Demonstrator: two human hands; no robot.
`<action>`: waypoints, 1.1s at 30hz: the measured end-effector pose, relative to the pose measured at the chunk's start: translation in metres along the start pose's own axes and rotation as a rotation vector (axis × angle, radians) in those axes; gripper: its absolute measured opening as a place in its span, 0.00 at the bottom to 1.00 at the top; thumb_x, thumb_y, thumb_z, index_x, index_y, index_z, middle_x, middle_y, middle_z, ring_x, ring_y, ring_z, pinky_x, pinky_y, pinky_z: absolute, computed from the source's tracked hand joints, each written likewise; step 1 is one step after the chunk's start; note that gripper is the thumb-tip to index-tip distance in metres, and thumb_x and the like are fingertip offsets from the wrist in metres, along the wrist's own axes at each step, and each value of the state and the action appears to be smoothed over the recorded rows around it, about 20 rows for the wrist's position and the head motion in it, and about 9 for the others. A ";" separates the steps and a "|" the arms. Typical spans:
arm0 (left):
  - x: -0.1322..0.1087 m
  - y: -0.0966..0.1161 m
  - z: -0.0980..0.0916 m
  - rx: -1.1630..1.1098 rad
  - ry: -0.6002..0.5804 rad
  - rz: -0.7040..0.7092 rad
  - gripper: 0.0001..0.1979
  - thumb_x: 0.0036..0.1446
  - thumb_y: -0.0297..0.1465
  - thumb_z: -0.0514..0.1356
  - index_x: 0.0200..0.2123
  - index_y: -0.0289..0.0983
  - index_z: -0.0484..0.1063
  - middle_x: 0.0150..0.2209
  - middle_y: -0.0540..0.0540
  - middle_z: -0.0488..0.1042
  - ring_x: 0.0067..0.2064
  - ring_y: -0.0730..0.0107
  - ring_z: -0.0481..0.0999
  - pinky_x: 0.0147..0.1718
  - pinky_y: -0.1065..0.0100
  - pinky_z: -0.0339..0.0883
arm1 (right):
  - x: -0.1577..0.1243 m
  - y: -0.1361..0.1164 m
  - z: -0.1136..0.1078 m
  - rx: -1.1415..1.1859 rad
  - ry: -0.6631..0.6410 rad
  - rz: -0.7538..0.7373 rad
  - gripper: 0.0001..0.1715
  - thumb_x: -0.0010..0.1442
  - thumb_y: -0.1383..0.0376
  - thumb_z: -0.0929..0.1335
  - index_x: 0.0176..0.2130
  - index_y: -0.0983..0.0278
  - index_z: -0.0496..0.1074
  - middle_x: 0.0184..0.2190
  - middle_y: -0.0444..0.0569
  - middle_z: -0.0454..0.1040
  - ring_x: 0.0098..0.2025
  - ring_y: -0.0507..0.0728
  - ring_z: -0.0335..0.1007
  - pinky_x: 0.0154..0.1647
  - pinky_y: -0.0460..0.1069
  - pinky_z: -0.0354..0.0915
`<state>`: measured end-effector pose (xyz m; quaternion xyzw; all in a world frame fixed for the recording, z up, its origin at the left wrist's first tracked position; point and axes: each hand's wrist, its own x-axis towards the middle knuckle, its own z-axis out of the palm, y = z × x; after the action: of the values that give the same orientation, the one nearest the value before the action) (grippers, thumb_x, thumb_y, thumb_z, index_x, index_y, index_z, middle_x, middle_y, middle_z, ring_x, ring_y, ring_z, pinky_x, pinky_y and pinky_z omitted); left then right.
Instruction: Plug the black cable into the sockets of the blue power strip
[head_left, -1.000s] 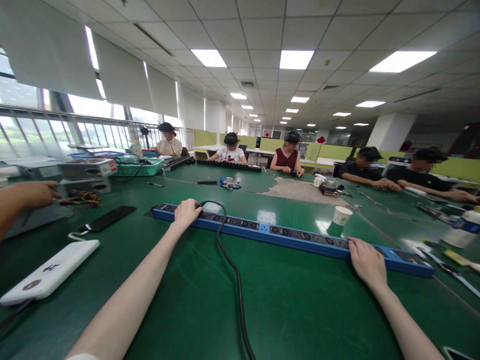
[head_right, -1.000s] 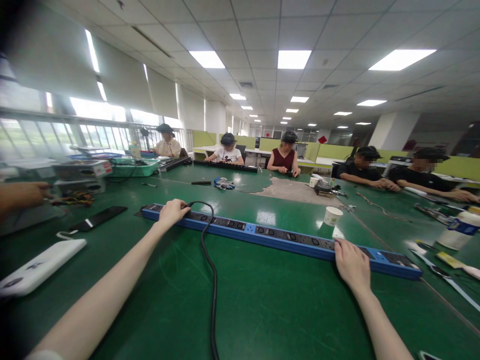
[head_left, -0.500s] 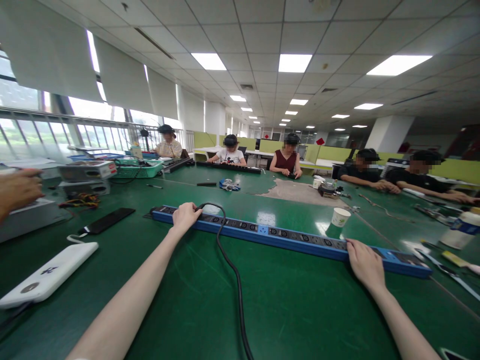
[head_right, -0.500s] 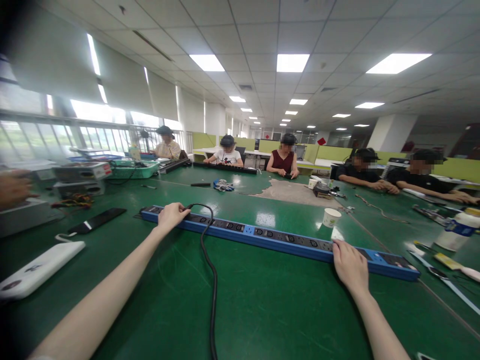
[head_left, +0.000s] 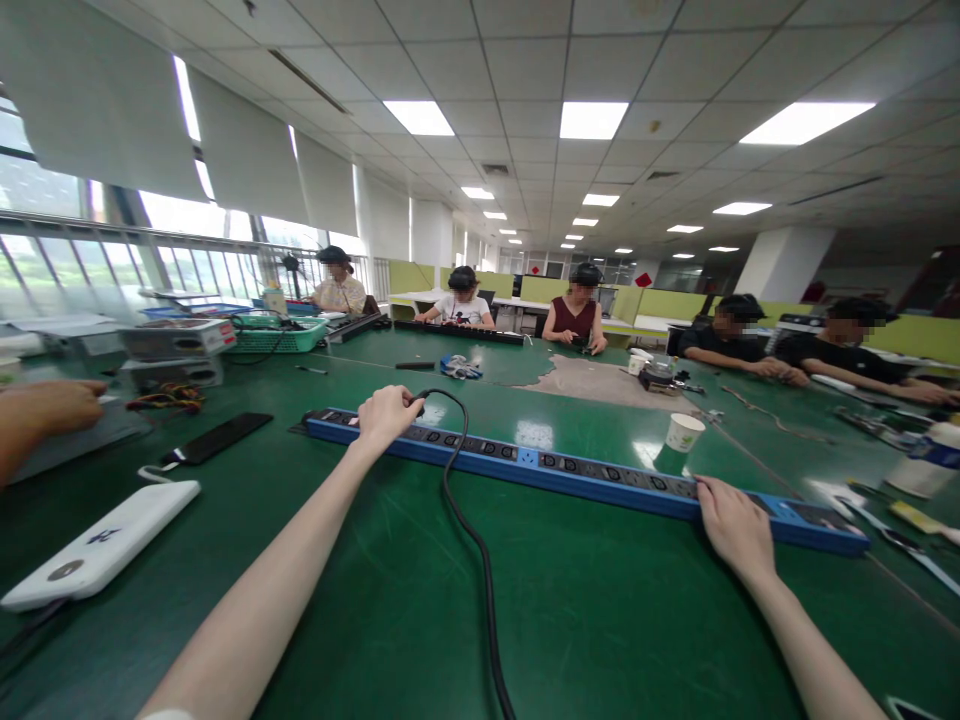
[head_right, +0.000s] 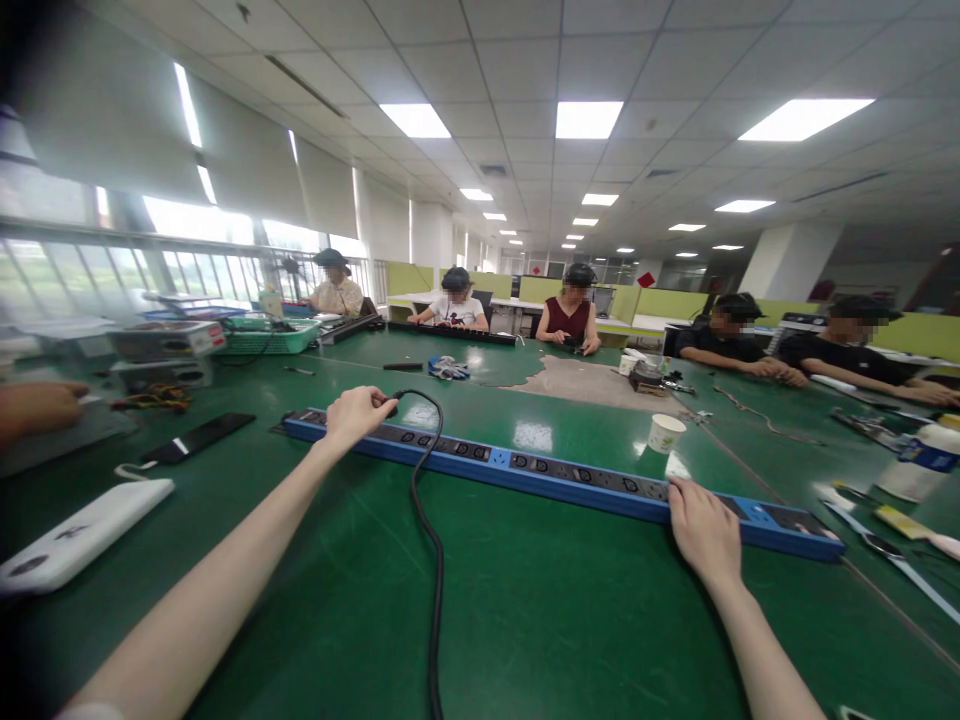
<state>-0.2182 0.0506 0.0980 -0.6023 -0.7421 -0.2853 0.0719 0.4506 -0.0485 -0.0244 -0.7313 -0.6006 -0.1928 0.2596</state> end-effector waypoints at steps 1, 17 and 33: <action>-0.001 0.001 0.002 -0.004 -0.030 0.002 0.23 0.60 0.54 0.60 0.43 0.45 0.83 0.44 0.40 0.83 0.48 0.49 0.81 0.45 0.58 0.72 | 0.000 0.000 0.000 0.000 -0.002 0.003 0.31 0.73 0.53 0.51 0.59 0.57 0.73 0.60 0.51 0.76 0.62 0.63 0.67 0.60 0.59 0.59; -0.015 -0.006 0.032 0.134 -0.019 0.014 0.24 0.67 0.51 0.54 0.44 0.39 0.81 0.46 0.36 0.81 0.47 0.47 0.81 0.45 0.56 0.71 | -0.001 -0.006 -0.004 0.001 0.017 -0.003 0.30 0.73 0.55 0.52 0.58 0.59 0.74 0.59 0.52 0.77 0.61 0.63 0.68 0.60 0.58 0.60; -0.024 0.000 0.039 0.158 -0.045 0.021 0.21 0.68 0.47 0.55 0.47 0.37 0.78 0.50 0.32 0.79 0.50 0.48 0.79 0.48 0.57 0.69 | 0.000 -0.001 0.001 0.014 0.019 -0.003 0.31 0.73 0.53 0.52 0.59 0.57 0.73 0.60 0.51 0.76 0.62 0.63 0.68 0.59 0.58 0.60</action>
<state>-0.2021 0.0503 0.0548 -0.6086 -0.7574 -0.2115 0.1053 0.4497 -0.0484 -0.0250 -0.7268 -0.6004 -0.1959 0.2700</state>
